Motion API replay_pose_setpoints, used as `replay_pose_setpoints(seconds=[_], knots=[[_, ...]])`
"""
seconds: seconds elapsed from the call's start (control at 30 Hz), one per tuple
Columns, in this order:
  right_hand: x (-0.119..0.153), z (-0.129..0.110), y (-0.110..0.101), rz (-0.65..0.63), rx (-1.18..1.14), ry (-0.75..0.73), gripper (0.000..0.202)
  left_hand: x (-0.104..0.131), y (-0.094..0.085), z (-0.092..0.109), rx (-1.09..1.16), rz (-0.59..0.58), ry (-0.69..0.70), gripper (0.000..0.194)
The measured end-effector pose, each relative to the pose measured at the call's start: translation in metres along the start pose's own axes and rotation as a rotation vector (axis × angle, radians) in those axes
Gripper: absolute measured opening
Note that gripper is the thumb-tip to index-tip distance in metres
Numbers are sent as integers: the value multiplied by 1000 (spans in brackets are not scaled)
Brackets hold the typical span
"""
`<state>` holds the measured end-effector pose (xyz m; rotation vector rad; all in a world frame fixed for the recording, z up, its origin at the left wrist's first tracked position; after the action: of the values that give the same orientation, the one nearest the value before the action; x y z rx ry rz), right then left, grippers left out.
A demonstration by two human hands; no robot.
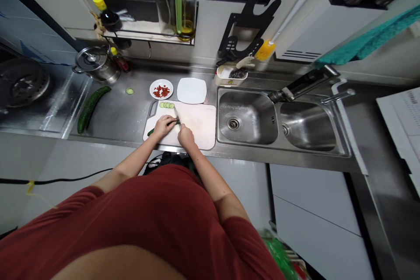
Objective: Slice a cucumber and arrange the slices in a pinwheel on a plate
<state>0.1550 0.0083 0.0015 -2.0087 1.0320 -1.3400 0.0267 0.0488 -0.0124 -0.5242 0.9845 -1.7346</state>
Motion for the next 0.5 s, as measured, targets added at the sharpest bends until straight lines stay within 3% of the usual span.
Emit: replay_pose_setpoints(seconds=[0.5], knots=[[23,15,20,-127,31,37,23,-2,1,0,22,-48,1,26]])
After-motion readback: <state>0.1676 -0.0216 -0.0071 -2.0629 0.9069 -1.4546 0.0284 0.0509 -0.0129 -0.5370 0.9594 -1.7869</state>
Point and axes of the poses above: each hand's wrist, its own x-axis away from the middle knuckle, its own y-axis out of the palm, z = x × y, the point moved 9 cm from there along -x, towards the middle knuckle, and after that the axes turned 10 degrees about -z, right-handed, at the moved point
